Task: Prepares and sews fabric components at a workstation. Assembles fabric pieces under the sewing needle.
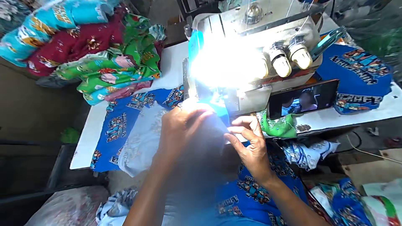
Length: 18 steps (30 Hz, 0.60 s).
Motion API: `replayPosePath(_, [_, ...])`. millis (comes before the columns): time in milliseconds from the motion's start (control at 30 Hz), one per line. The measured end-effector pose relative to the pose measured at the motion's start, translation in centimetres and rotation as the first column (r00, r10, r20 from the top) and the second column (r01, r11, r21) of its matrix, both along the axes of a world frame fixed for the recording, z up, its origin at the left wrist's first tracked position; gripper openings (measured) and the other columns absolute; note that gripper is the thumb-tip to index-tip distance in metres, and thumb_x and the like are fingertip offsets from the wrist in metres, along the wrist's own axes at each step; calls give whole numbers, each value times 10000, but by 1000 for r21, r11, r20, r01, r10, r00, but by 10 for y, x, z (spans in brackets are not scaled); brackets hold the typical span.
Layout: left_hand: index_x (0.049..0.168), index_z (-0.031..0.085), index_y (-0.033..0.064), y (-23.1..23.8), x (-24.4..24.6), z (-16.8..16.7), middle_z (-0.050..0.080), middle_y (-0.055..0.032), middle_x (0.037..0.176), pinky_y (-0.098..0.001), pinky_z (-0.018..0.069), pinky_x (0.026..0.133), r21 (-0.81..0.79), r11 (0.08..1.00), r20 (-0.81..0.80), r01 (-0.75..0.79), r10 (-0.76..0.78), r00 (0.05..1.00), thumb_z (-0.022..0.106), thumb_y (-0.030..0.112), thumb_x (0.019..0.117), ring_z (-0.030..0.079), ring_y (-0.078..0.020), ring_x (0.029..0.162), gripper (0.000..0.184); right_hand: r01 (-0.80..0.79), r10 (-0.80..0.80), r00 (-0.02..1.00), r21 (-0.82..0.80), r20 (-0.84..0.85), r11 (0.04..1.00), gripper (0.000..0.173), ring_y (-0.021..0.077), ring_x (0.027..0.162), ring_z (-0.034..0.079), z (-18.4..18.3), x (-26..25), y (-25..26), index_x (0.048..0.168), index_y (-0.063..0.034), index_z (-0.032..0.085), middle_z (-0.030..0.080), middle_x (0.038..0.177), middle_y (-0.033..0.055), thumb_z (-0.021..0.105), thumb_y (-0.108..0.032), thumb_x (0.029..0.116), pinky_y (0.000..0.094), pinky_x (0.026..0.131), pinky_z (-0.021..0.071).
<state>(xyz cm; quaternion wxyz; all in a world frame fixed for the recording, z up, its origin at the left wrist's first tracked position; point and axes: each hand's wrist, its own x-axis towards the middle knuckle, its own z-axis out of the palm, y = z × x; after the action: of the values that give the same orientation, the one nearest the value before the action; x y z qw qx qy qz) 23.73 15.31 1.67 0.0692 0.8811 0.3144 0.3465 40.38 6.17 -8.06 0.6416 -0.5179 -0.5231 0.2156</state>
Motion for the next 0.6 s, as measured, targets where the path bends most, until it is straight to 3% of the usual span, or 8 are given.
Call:
replayPosePath(100, [945,746,-24,15,9,-3,716,-148,906,-242,485,801,67,998,12,15,-16,1000,655,110,976,662,-149,871,165,-70,67,997,-57,-43,996,117,59,1034,657,2,9,11,959,-83,772,645,1217,52,748,-190,919,206,869,578])
replayPosePath(167, [949,742,-19,32,13,-9,705,-136,908,-246,493,826,47,998,18,33,-34,999,665,98,969,655,-151,885,141,-135,120,980,-84,-158,987,94,60,947,678,3,14,17,955,-63,756,688,1109,26,755,-141,902,209,806,590])
replayPosePath(300, [928,730,22,48,16,-15,689,-81,881,-226,513,760,-118,992,25,32,-29,999,677,101,934,644,-91,817,96,-227,192,932,-84,-309,970,73,83,827,697,1,17,17,961,-50,730,714,941,15,748,-70,893,238,787,613])
replayPosePath(433, [896,714,51,28,10,-7,654,-48,871,-228,502,709,-150,987,-71,56,-68,995,709,100,904,615,-92,782,49,-299,238,876,-85,-420,951,62,111,829,711,-4,14,3,950,5,729,725,938,58,719,-40,907,243,786,618])
replayPosePath(600, [913,740,83,25,7,-6,681,-10,870,-228,508,756,-150,988,-108,45,-62,992,712,158,929,637,-76,832,81,-315,242,848,-80,-472,946,65,108,879,714,-8,11,-9,940,0,745,732,983,60,697,-39,923,248,812,616])
